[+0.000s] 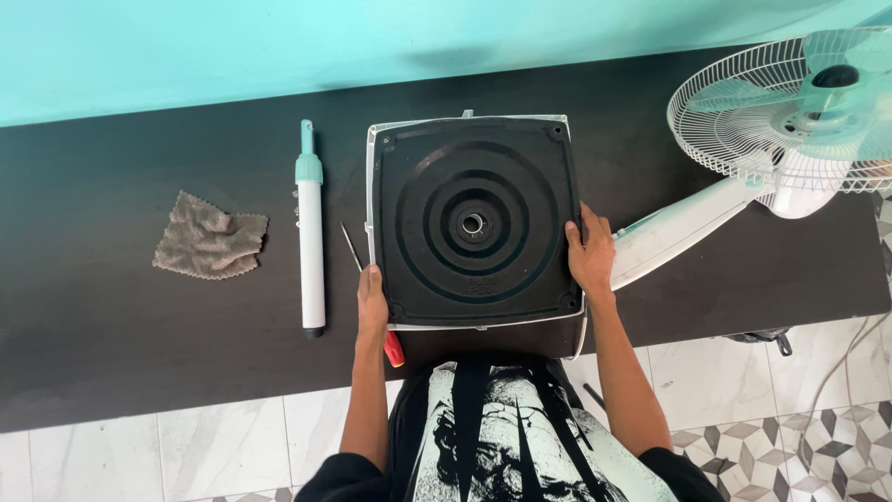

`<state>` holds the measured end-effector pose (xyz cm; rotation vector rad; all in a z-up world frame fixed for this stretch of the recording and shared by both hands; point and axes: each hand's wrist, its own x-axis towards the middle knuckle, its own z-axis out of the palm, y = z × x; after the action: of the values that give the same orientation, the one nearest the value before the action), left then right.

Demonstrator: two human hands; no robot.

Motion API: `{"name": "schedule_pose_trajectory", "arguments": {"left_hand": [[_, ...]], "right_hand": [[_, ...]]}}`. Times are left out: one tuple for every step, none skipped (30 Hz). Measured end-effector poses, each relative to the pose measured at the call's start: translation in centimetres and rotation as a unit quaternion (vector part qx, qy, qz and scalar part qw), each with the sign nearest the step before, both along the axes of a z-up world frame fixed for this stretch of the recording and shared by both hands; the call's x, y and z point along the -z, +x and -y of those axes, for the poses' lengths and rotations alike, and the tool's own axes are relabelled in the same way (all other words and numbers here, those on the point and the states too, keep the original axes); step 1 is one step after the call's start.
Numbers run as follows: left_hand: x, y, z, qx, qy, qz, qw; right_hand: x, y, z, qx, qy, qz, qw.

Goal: The person assembles a pedestal fan by attaching the fan blades to the motor hub, securing them with a cap, and then attaching the base to the fan stand using a screwdriver. The person handles the fan blades, cap, base, and screwdriver throughout the process.

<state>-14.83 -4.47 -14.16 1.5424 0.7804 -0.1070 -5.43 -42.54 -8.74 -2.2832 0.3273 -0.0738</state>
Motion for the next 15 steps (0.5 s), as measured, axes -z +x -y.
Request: {"name": "schedule_pose_trajectory", "arguments": {"left_hand": [[-0.1, 0.0, 0.2, 0.012, 0.023, -0.010, 1.000], [-0.3, -0.1, 0.4, 0.012, 0.016, 0.001, 1.000], [-0.6, 0.5, 0.3, 0.014, 0.011, 0.016, 1.000], [-1.0, 1.0, 0.4, 0.016, 0.006, 0.030, 0.999], [-1.4, 1.2, 0.6, 0.020, 0.018, 0.022, 0.999], [-1.7, 1.3, 0.8, 0.025, 0.030, 0.014, 0.999], [-2.1, 1.6, 1.1, 0.029, 0.041, 0.006, 0.999], [-2.4, 1.9, 1.2, 0.038, 0.043, 0.017, 0.998], [-2.6, 2.2, 1.4, 0.046, 0.045, 0.027, 0.998], [-2.9, 2.5, 1.6, 0.055, 0.047, 0.037, 0.997], [-3.0, 3.0, 1.7, 0.059, 0.054, 0.040, 0.996], [-3.2, 3.4, 1.9, 0.063, 0.060, 0.044, 0.995], [-3.3, 4.0, 2.1, 0.067, 0.067, 0.051, 0.994], [-3.4, 4.7, 2.2, 0.069, 0.061, 0.054, 0.994], [-3.5, 5.3, 2.4, 0.070, 0.054, 0.056, 0.994]], "right_hand": [[0.0, 0.1, 0.3, -0.006, 0.004, 0.002, 1.000], [0.0, 0.1, 0.6, -0.012, 0.007, 0.004, 1.000], [0.1, 0.4, 0.7, -0.016, 0.012, 0.009, 1.000], [0.3, 0.6, 0.6, -0.013, 0.031, 0.024, 0.999], [0.5, 0.7, 0.6, -0.010, 0.049, 0.038, 0.998], [0.8, 0.8, 0.6, -0.006, 0.067, 0.052, 0.996], [1.1, 1.0, 0.7, -0.002, 0.071, 0.052, 0.996], [1.4, 1.4, 0.8, 0.001, 0.075, 0.052, 0.996], [1.7, 1.7, 1.0, 0.004, 0.080, 0.051, 0.995], [2.0, 2.0, 1.2, 0.007, 0.084, 0.048, 0.995], [2.3, 2.5, 1.4, 0.010, 0.087, 0.046, 0.995], [2.6, 2.8, 1.6, 0.014, 0.090, 0.043, 0.995], [2.8, 3.4, 1.8, 0.021, 0.089, 0.036, 0.995], [3.1, 3.9, 1.9, 0.028, 0.088, 0.029, 0.995], [3.3, 4.3, 2.2, 0.035, 0.086, 0.021, 0.995]]}}
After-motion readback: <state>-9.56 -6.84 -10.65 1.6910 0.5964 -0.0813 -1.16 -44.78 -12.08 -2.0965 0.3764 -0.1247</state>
